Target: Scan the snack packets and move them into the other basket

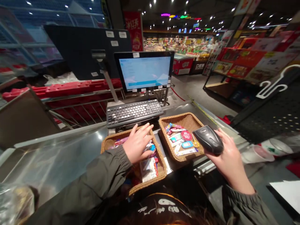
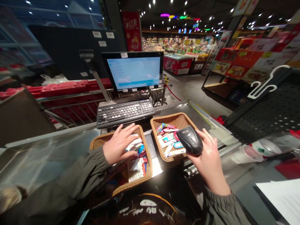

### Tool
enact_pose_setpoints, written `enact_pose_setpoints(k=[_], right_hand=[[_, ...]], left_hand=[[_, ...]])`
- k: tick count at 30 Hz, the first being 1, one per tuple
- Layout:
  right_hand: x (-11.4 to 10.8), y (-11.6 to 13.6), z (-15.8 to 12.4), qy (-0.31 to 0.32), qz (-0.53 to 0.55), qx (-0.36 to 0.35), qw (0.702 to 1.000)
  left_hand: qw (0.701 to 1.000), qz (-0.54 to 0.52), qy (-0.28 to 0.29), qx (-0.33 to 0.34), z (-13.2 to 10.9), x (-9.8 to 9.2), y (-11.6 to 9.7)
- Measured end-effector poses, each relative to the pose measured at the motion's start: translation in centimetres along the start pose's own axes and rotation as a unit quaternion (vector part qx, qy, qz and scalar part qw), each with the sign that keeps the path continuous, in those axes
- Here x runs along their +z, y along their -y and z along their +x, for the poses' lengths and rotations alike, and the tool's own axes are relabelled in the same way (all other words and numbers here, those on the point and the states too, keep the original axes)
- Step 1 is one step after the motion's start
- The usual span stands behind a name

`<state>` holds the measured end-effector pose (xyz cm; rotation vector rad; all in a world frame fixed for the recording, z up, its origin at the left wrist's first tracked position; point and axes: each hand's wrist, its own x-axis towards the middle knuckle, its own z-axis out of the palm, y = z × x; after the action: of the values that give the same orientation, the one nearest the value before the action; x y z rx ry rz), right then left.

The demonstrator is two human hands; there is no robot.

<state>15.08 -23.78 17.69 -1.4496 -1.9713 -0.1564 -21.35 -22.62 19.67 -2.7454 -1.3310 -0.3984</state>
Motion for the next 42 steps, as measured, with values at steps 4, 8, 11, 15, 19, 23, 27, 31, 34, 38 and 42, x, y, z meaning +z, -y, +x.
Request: enact_pose_setpoints(k=[4, 8, 11, 15, 19, 23, 27, 31, 34, 38, 42], right_hand=[[-1.1, -2.7, -1.5, -0.011, -0.020, 0.033, 0.999], [-1.5, -4.2, -2.4, -0.012, -0.022, 0.058, 0.998], [-1.7, -4.9, -2.7, -0.002, -0.011, 0.076, 0.997], [-1.9, -5.7, -2.6, 0.009, -0.004, 0.106, 0.994], [-2.0, -6.6, -2.6, 0.013, 0.002, 0.126, 0.992], [-2.1, -7.4, -2.8, 0.023, 0.000, 0.142, 0.990], [-2.1, -8.2, -2.8, 0.031, 0.005, 0.155, 0.987], [-1.9, -8.9, -2.6, 0.031, 0.005, 0.152, 0.988], [-1.7, -9.1, -2.3, 0.034, 0.010, 0.152, 0.988], [-1.6, -9.0, -2.0, 0.035, 0.018, 0.146, 0.988], [-1.6, -8.7, -1.9, 0.030, 0.024, 0.141, 0.989]], left_hand=[[0.997, -0.013, 0.051, 0.054, 7.8, 2.9, -1.2], [0.992, -0.010, 0.108, 0.063, 14.8, 8.2, -3.1], [0.985, -0.018, 0.154, 0.071, 18.6, 13.0, -5.0], [0.966, -0.028, 0.210, 0.147, 21.8, 18.9, -7.2], [0.942, -0.029, 0.263, 0.208, 23.8, 23.0, -8.1], [0.931, -0.037, 0.296, 0.208, 24.8, 25.9, -8.4], [0.935, -0.060, 0.293, 0.193, 25.0, 27.6, -8.7], [0.955, -0.056, 0.242, 0.164, 25.0, 28.1, -8.9], [0.961, -0.050, 0.234, 0.142, 24.9, 28.3, -8.8], [0.958, -0.047, 0.248, 0.134, 24.5, 28.6, -8.8], [0.959, -0.050, 0.248, 0.131, 24.2, 28.9, -9.0]])
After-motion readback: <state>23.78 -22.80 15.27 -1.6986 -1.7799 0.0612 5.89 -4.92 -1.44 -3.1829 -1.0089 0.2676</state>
